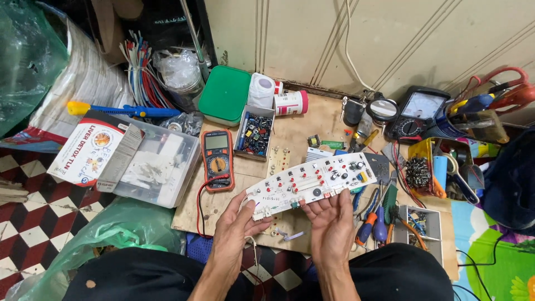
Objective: The person is sorting through a bag of electronic circuit boards and arranging them on a workspace for inspection.
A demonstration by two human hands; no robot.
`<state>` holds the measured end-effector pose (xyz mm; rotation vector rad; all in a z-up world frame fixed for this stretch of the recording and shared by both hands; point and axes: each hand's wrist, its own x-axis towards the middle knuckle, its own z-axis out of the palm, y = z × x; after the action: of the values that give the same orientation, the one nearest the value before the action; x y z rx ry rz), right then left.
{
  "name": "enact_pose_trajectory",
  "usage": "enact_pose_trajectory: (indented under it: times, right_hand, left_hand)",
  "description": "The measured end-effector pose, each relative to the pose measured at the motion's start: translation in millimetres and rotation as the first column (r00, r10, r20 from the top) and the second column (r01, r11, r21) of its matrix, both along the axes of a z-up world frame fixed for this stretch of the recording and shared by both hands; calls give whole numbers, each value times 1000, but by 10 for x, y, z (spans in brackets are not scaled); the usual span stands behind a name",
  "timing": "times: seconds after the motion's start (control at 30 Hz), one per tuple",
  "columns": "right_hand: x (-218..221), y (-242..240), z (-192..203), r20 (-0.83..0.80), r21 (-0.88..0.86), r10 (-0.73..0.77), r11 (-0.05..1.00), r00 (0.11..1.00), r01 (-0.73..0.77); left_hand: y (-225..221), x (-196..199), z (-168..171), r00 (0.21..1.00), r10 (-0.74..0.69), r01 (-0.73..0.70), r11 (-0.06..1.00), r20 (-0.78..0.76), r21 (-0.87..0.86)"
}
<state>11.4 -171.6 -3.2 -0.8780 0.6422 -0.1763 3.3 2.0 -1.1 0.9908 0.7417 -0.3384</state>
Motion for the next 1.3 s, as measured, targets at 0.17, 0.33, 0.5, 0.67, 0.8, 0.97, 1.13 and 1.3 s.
enact_pose_trajectory:
  times: [0.17,0.33,0.5,0.67,0.8,0.97,1.13,1.3]
  right_hand:
    - [-20,44,-70,14,37,26,999,1000,-27]
    - [-83,39,-336,74,5,74,997,994,-75]
    - [-105,61,-365,13,-38,112,993,994,-112]
    - [-94,47,-85,-26,33,114,993,993,-113]
    - [-88,-218,-156,23,56,-7,998,1000,6]
    - [21,-268,125,-11,13,-151,988,989,151]
    - [1,-300,-19,-23,-26,-159,987,987,158]
    - [-22,-299,-70,58,-23,-116,993,992,117]
  left_hand:
    - [5,23,230,997,61,-59,997,-41,48]
    - [11,41,276,993,119,-118,991,-3,55]
    - [-3,49,261,986,165,-164,986,-17,34]
    - [25,38,49,978,206,-206,978,27,-19]
    - [104,52,137,971,237,-237,971,-34,22]
    - [84,53,279,971,235,-234,972,-36,28]
    - [144,7,39,982,188,-189,981,18,50]
    - [93,33,288,977,210,-212,975,37,71]
